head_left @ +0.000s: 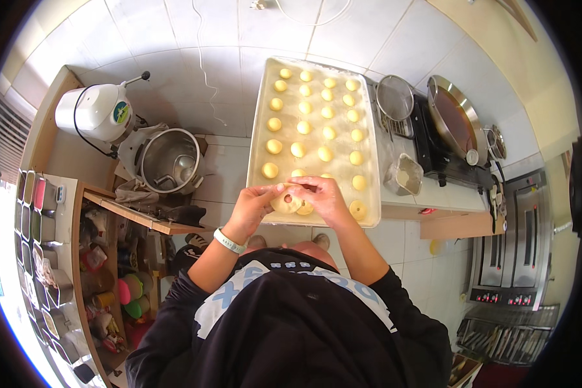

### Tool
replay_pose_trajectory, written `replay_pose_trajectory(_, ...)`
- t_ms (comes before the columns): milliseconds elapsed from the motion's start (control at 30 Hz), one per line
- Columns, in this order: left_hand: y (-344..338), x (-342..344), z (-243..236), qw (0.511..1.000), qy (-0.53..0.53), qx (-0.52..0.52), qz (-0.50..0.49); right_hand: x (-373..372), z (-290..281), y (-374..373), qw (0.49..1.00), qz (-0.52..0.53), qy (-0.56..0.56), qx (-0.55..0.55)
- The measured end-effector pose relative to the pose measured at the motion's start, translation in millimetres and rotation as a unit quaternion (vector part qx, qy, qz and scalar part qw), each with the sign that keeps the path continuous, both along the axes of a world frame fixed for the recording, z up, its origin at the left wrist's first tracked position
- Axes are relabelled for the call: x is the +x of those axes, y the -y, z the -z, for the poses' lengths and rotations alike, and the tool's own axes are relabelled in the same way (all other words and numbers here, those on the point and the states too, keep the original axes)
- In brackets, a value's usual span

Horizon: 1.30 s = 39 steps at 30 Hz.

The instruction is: The person forms round pieces of dough into rings by hand, places them on a metal tray, and then stores the trays in a rack.

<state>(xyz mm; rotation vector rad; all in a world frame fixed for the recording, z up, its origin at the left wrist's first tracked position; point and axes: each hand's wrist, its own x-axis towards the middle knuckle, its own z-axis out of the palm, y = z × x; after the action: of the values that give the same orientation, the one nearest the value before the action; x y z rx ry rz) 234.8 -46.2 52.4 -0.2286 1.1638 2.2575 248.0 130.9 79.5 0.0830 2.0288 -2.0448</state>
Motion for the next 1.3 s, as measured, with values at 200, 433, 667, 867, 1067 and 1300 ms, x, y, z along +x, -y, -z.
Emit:
replay_pose_trajectory(200,-12,-4,8,0.999,-0.013,-0.051,-0.007,4,3,-14,0.999,0.006,0.005,-0.047)
replay_pose_trajectory(433,-32,-7,9,0.996,-0.02,-0.082,0.014,-3,1,-33,1.0,-0.015,0.006,-0.002)
replay_pose_trajectory(667,-62,-10,-1,0.998,-0.02,-0.062,0.011,-15,1,-59,0.997,-0.067,-0.019,0.023)
replay_pose_trajectory(867,-80,-14,-2,0.998,0.009,-0.067,0.016,-27,3,-85,0.997,-0.048,0.015,0.052)
replay_pose_trajectory(1067,-90,-18,14,0.993,-0.012,-0.109,-0.029,-37,10,-100,0.994,-0.101,0.044,0.021)
replay_pose_trajectory(1300,-84,-12,13,0.993,-0.019,-0.115,-0.022,-44,24,-84,0.99,-0.129,0.047,0.015)
